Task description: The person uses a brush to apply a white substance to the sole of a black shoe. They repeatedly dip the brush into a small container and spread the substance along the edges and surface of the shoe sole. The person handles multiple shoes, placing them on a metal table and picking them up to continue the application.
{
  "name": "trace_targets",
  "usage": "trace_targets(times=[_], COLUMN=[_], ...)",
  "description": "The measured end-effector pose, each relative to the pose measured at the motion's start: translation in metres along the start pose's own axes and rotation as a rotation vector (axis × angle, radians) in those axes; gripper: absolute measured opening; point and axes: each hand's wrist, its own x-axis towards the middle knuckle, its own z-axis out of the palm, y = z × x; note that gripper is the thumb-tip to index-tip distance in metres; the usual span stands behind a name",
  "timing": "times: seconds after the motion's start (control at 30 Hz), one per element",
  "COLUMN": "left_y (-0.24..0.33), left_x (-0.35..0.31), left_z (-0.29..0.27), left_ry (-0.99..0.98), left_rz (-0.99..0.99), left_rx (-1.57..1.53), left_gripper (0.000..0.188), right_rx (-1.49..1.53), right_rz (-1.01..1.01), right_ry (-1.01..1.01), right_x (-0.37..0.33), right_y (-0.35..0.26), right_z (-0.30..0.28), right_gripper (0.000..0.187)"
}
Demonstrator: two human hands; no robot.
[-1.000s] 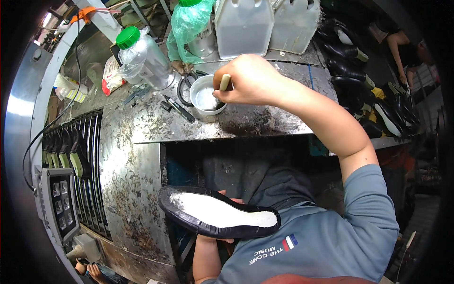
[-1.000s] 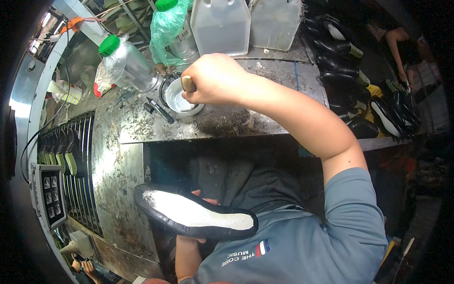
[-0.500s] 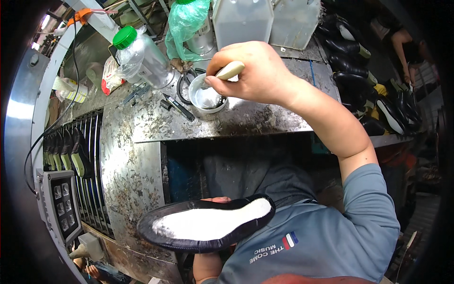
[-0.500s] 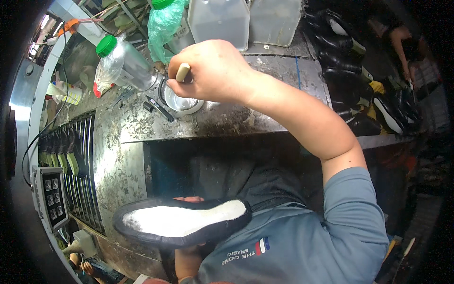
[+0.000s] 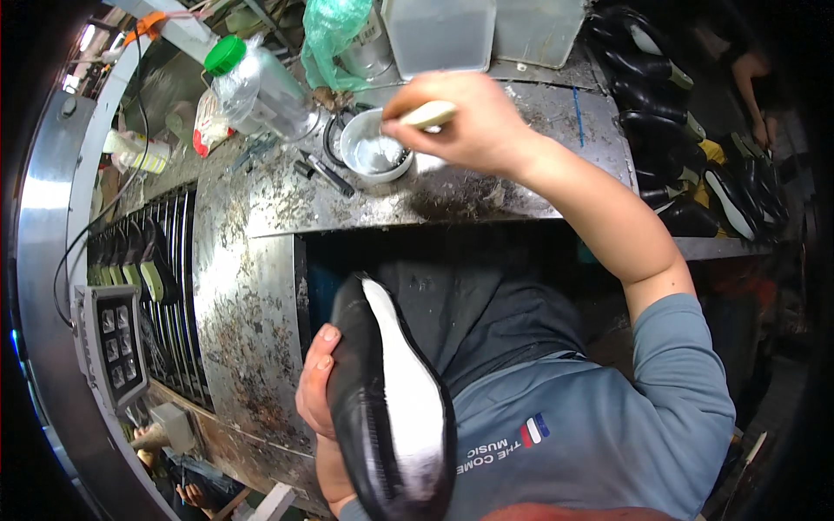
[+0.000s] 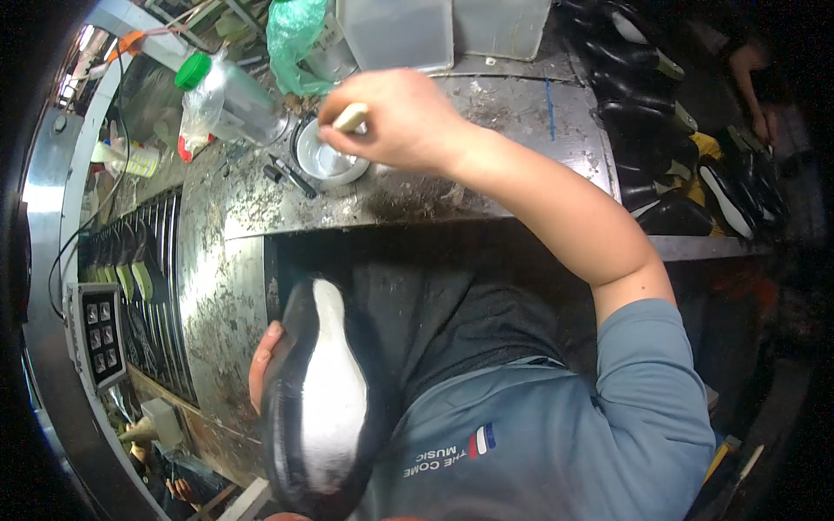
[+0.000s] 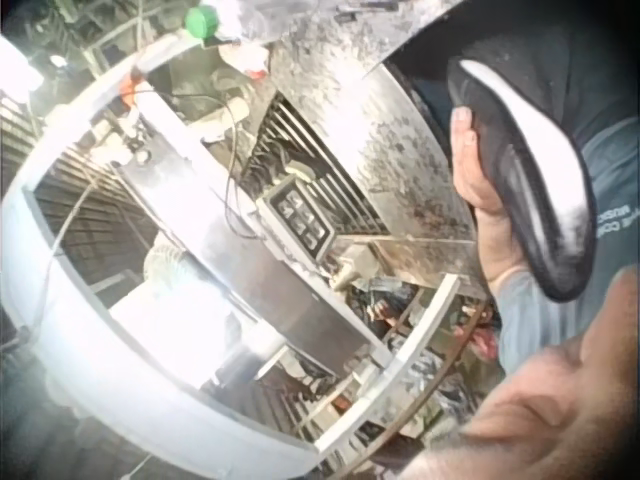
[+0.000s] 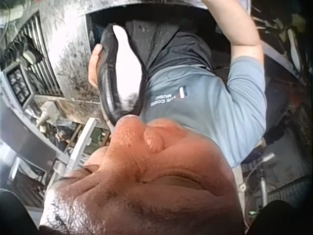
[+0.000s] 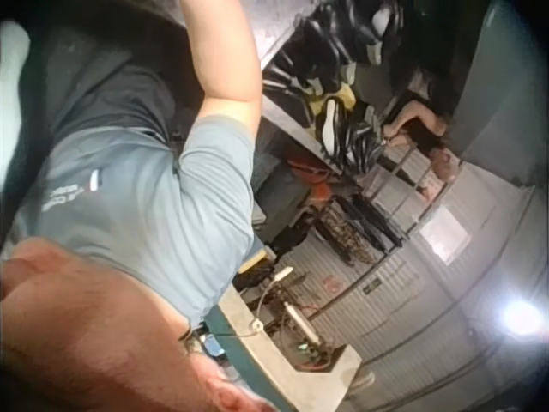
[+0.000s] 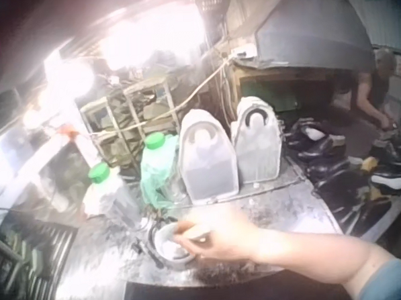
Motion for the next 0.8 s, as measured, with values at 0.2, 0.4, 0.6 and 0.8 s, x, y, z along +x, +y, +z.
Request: trace_targets(times=[0.2, 0.4, 0.6, 0.8], left_y=[0.004, 0.005, 0.010, 0.016], left_x=[0.036, 0.041, 0.042, 0.047], left_z=[-0.035, -0.053, -0.063, -0.069], left_ry=[-0.262, -0.358, -0.428, -0.520], left_rz=[0.175, 0.249, 0.282, 0.296], left_rx=[0.144, 0.212, 0.252, 0.252], left_gripper=[0.034, 0.032, 0.033, 0.034], right_rx=[-0.081, 0.518, 0.790, 0.852], right_rz=[0.057, 0.252, 0.197, -0.016], right_ry=[-0.092, -0.104, -0.283, -0.138], right_x=[-0.018, -0.028, -0.054, -0.056], right_y=[0.013, -0.025, -0.059, -0.076], right_z=[0.009, -0.022, -0.026, -0.009], right_gripper=[0.017, 0.024, 0.024, 0.021])
